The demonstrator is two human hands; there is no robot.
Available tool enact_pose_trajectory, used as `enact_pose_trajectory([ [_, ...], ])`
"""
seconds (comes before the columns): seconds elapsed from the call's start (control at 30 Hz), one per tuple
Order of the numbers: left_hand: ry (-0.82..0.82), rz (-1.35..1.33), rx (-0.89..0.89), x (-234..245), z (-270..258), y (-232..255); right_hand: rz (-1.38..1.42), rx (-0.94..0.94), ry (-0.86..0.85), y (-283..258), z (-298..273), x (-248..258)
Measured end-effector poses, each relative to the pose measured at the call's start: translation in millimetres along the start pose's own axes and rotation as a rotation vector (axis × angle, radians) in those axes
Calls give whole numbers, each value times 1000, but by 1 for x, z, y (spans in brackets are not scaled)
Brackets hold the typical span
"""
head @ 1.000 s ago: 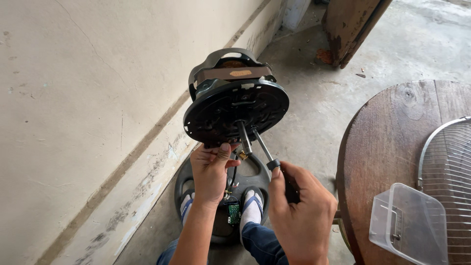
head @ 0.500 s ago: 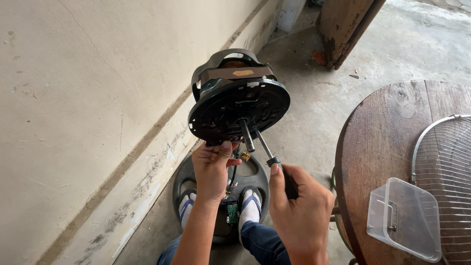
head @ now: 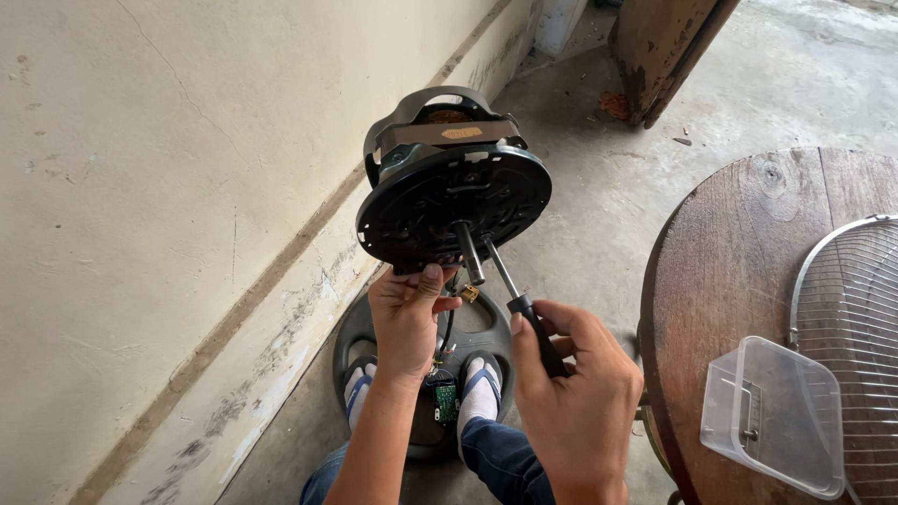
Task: The person uses a screwdriver to remove screws from the front grille of a standing electric fan, then detaches the grille and places it on a nearby table. The person continues to unscrew and remove the rear motor housing cover, exposing the internal motor components.
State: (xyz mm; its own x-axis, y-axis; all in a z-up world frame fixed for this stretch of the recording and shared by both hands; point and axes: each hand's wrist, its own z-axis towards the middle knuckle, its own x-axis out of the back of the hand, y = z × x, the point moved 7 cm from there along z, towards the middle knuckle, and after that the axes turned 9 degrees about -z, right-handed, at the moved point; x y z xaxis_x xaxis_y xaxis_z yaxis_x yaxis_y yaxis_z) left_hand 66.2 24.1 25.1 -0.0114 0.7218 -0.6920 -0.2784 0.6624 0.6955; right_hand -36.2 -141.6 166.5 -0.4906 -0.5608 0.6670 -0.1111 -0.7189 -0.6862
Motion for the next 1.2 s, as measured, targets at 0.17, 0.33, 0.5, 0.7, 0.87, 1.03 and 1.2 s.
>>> enact_pose_trajectory([
  [0.17, 2, -10, 14, 0, 0, -2, -42, 108, 62, -6, 2, 4],
  [0.33, 10, -18, 19, 0, 0, -3, -3, 108, 36, -3, 2, -1],
  [0.5, -5, -41, 14, -1, 0, -2, 38, 20, -18, -1, 3, -3],
  [0.7, 4, -32, 20, -1, 0, -2, -6, 39, 20, -6, 1, 3],
  [0.87, 12, -47, 31, 0, -1, -4, -19, 118, 33, -9, 1, 4],
  [1.03, 33, -44, 43, 2, -1, -6, 65, 23, -25, -5, 1, 3],
  [1.2, 43, -66, 51, 2, -2, -7, 44, -46, -44, -5, 1, 2],
])
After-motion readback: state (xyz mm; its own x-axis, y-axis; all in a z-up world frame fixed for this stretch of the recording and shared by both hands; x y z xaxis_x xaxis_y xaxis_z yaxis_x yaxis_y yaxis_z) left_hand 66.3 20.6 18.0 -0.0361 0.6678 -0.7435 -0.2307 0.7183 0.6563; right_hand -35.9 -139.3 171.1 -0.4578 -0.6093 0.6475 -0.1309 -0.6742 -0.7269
